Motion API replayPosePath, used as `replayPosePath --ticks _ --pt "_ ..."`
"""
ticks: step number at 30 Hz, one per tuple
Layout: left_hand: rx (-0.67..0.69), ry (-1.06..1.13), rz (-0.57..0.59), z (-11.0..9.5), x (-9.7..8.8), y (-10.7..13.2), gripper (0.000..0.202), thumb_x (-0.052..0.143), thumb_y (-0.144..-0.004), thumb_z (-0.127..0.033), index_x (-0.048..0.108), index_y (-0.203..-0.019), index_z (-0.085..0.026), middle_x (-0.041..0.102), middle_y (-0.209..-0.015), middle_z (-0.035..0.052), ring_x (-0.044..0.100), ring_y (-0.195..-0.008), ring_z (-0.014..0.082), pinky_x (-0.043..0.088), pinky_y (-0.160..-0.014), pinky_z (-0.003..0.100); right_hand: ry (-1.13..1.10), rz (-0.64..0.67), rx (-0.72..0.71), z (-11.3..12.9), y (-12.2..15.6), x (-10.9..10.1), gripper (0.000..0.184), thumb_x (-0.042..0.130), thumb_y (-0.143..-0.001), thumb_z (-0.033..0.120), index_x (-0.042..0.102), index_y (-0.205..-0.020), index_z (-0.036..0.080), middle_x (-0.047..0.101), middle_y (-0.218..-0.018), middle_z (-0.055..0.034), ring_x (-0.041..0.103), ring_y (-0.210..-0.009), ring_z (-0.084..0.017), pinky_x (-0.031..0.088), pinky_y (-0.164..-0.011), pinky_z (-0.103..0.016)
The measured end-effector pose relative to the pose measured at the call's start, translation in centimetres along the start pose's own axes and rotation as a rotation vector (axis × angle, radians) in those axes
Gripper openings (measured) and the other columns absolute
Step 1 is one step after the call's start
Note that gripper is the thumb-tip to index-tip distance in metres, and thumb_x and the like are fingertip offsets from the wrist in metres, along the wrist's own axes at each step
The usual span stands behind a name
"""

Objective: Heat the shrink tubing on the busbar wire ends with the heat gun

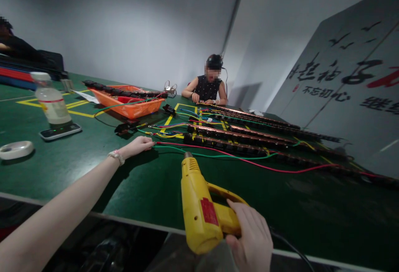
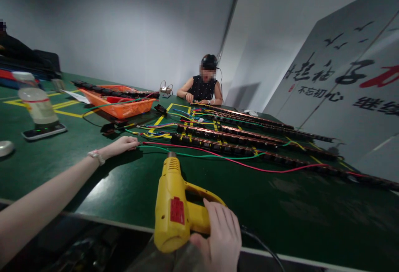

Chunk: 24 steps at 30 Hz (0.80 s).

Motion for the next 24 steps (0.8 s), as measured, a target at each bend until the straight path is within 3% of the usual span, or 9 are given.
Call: replayPosePath --ticks 4,8,12,24 --pt "0.038 0.013 0.043 -0.1 0.0 0.0 0.047 0.049 -0.075 -0.056 0.044 -0.05 -0.017 0.044 -0.057 -0.0018 0.039 -0.053 0.01 0.032 -0.055 0.023 0.009 0.067 0.101 0.0 0.1 -0.2 0.036 0.034 -0.096 0.045 0.057 -0.089 0.019 0.06 -0.08 -0.0029 0.055 -0.078 -0.018 0.037 -0.077 -0.031" --pt "0.013 0.019 0.013 0.3 0.1 -0.1 0.045 0.051 -0.075 -0.054 0.042 -0.051 -0.017 0.04 -0.053 -0.003 0.036 -0.052 0.0094 0.028 -0.052 0.023 0.034 0.041 0.169 0.9 -0.8 -0.2 0.034 0.031 -0.097 0.035 0.053 -0.076 0.02 0.055 -0.07 -0.0014 0.051 -0.07 -0.016 0.034 -0.073 -0.031" --pt "-0.093 0.02 -0.021 0.8 0.4 -0.1 0.048 0.053 -0.074 -0.056 0.038 -0.049 -0.018 0.03 -0.047 -0.0048 0.027 -0.045 0.0078 0.019 -0.046 0.023 0.034 0.07 0.175 2.2 -1.3 0.4 0.033 0.032 -0.096 0.035 0.052 -0.074 0.02 0.054 -0.069 -0.0016 0.049 -0.07 -0.017 0.033 -0.072 -0.032" --pt "-0.06 -0.273 -0.076 1.5 0.6 -0.6 0.046 0.042 -0.078 -0.051 0.035 -0.047 -0.018 0.025 -0.047 -0.0039 0.023 -0.046 0.0084 0.015 -0.049 0.027 -0.065 0.183 0.126 7.8 -2.0 3.2 0.025 0.04 -0.093 0.036 0.055 -0.091 0.017 0.057 -0.084 -0.0054 0.049 -0.081 -0.021 0.033 -0.079 -0.037"
Point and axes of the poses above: each hand's wrist, its own y-axis away from the middle knuckle, its own x-axis out of the palm, z = x × y, the point moved 2 cm from there along -y, towards the middle knuckle
